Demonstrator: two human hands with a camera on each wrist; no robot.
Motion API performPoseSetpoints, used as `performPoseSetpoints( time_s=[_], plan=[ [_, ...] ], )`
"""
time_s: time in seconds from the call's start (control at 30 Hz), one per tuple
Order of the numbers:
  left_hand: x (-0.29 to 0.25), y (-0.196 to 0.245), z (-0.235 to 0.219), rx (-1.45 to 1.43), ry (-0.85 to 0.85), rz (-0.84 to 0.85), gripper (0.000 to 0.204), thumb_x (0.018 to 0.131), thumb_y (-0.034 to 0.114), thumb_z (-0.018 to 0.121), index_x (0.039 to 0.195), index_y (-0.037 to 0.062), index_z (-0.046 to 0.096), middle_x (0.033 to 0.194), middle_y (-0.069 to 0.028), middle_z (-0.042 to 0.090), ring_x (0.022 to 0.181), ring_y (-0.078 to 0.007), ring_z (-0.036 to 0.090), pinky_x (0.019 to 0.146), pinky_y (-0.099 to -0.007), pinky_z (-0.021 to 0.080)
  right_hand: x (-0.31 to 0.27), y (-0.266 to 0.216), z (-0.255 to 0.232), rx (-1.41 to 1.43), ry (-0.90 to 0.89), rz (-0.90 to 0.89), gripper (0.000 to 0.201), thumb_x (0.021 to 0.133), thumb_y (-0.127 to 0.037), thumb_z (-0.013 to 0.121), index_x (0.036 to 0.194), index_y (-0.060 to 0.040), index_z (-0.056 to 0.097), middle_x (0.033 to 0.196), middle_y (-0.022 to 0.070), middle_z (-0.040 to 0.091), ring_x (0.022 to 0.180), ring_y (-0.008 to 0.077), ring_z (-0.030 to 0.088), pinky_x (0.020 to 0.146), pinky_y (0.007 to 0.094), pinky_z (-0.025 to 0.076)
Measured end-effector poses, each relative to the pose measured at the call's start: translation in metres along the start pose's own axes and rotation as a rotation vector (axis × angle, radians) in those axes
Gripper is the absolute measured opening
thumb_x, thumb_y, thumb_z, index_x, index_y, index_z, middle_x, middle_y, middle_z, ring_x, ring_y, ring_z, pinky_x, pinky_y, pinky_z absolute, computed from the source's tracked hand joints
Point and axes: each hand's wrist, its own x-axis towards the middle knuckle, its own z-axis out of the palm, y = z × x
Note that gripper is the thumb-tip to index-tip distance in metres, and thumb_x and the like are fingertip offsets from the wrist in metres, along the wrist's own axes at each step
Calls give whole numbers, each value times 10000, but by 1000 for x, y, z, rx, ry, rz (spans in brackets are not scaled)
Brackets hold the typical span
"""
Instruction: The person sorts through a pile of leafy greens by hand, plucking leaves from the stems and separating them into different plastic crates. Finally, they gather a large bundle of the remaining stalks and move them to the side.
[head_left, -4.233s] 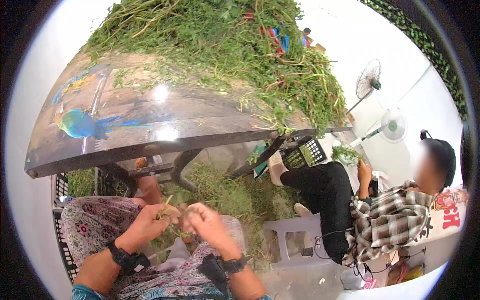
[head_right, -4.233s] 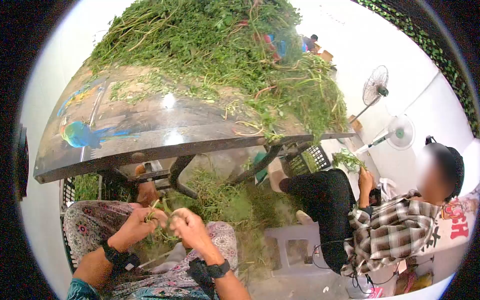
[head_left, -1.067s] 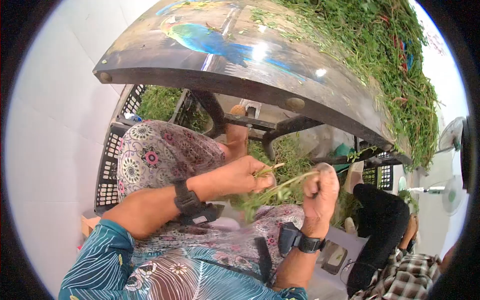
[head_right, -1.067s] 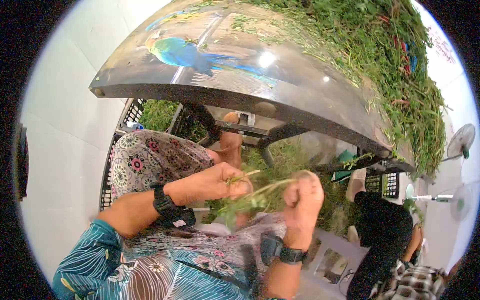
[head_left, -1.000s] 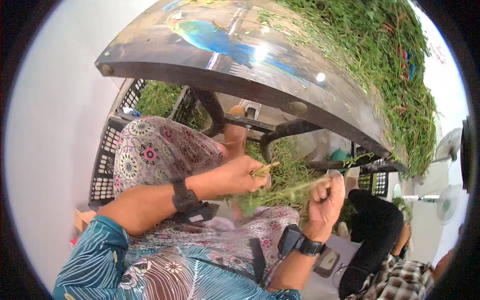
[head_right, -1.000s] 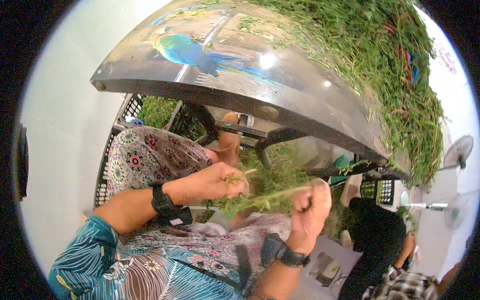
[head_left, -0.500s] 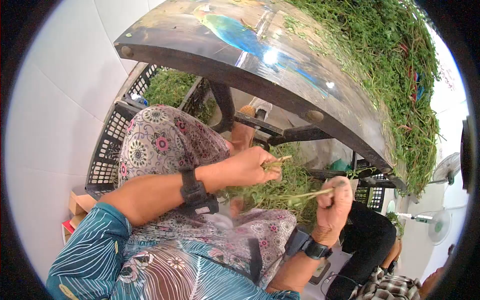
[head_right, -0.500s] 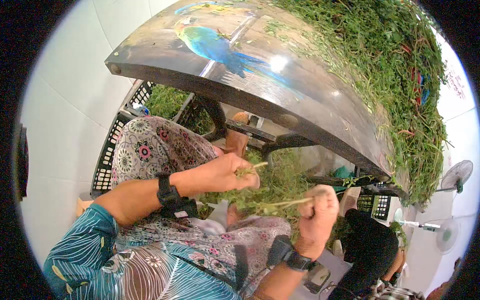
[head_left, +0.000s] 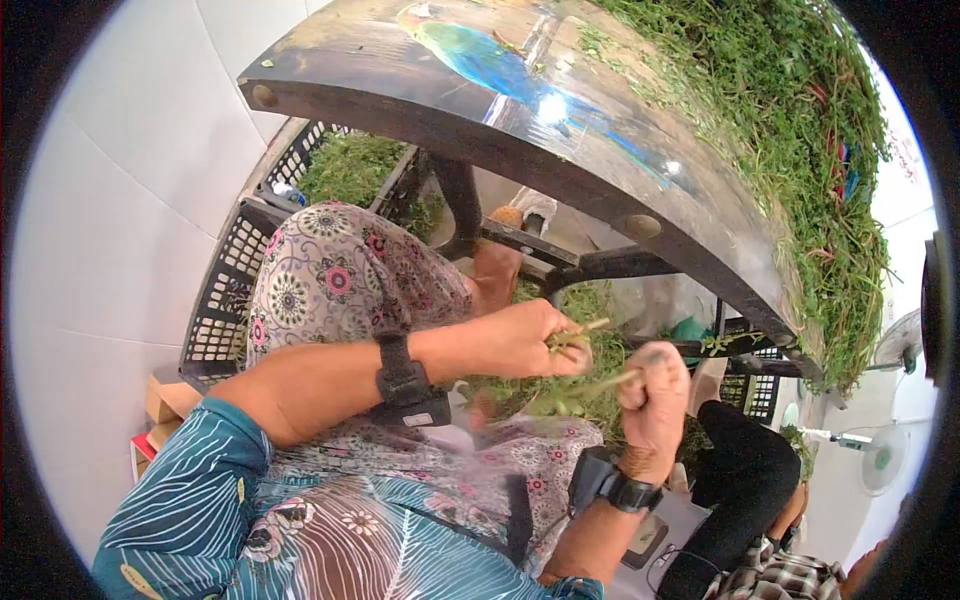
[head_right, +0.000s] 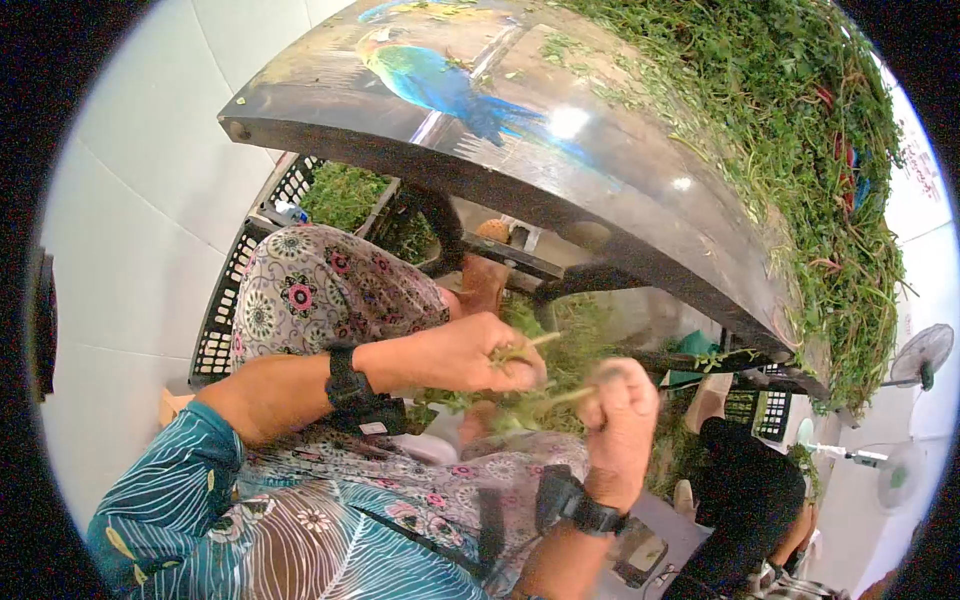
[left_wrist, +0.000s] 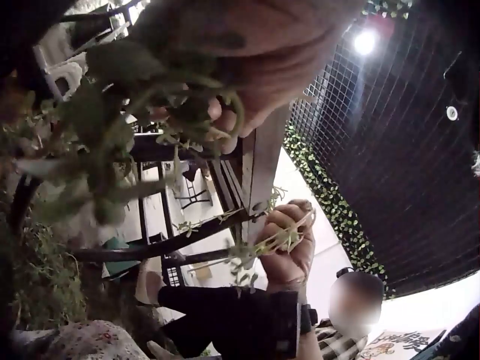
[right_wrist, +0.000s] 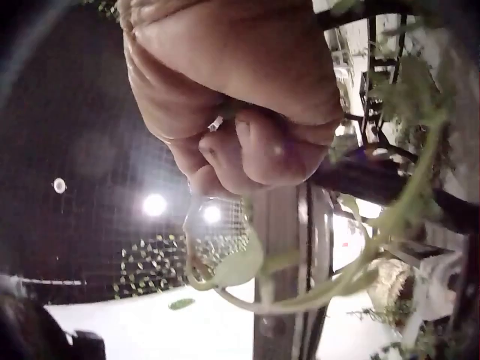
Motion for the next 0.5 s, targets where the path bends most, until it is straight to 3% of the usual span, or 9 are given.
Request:
performPoseSetpoints(
  time_s=[0.2,0.3,0.37,0.47,0.5],
  plan=[
    [-5,2,-4,-143,-122,-164,267,836,181,583,977,-42,622,800,-58,640,745,-84,553,688,-243,453,17,15,22,-49,46,37,144,875,-201,580,881,-58,559,670,-51,485,486,19,350,431,168,260],
    [-6,1,-2,-145,-74,-71,250,839,179,573,969,-28,625,754,-29,619,721,-71,535,670,-237,446,19,17,28,-68,145,20,111,872,-179,574,885,-70,561,694,-39,516,495,12,356,434,157,263],
    [-6,5,-1,-227,-8,-186,206,831,173,571,903,-11,626,719,-14,599,698,-67,522,647,-233,432,20,18,34,-39,261,-41,77,869,-155,565,881,-79,563,720,-29,541,499,6,357,433,148,258],
    [-5,5,-3,-232,68,-268,157,815,172,572,806,18,607,682,5,573,665,-60,500,609,-225,405,13,20,23,-92,238,-25,71,853,-116,558,903,-69,574,784,-10,579,585,27,450,512,162,359],
    [-4,4,-4,-215,88,-281,149,810,172,573,775,29,597,673,11,565,654,-59,492,595,-222,395,7,20,23,-226,185,-8,81,844,-110,563,909,-62,578,800,-7,585,633,40,474,559,179,382]
  ],
)
